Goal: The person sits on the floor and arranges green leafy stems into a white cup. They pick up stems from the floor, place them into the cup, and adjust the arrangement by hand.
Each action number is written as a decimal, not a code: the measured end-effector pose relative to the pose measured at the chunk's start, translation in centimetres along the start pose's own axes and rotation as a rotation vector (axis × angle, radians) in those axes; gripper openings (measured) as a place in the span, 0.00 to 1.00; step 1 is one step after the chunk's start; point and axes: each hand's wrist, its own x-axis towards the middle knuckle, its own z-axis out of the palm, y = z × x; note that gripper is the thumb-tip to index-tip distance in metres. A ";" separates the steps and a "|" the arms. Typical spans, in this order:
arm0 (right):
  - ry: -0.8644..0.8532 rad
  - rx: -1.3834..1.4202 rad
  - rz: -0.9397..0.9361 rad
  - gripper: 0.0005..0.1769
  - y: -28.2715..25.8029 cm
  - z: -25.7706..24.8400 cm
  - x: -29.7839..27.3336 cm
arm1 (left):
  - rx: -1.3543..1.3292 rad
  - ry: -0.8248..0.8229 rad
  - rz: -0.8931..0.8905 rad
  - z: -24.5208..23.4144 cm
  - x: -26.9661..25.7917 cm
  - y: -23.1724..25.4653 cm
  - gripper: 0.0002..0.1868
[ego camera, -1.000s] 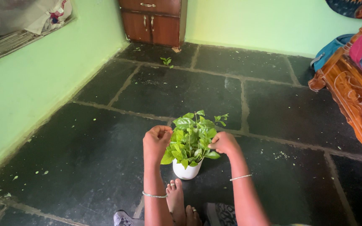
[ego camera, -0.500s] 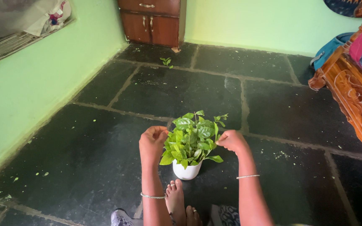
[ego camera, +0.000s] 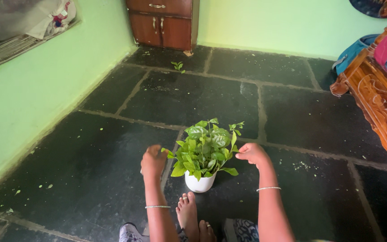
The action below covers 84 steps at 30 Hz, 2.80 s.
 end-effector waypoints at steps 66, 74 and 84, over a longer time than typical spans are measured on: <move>0.421 -0.032 -0.498 0.24 3.2 10.5 4.5 | -0.517 -0.472 0.342 -1.2 -3.2 9.8 0.42; 0.474 -0.510 -0.557 0.21 3.2 10.6 4.4 | -0.487 -0.450 0.307 -0.7 -2.9 8.9 0.40; 0.239 0.747 -0.398 0.20 2.2 11.4 5.0 | -0.239 -0.514 0.270 3.5 -3.3 6.8 0.48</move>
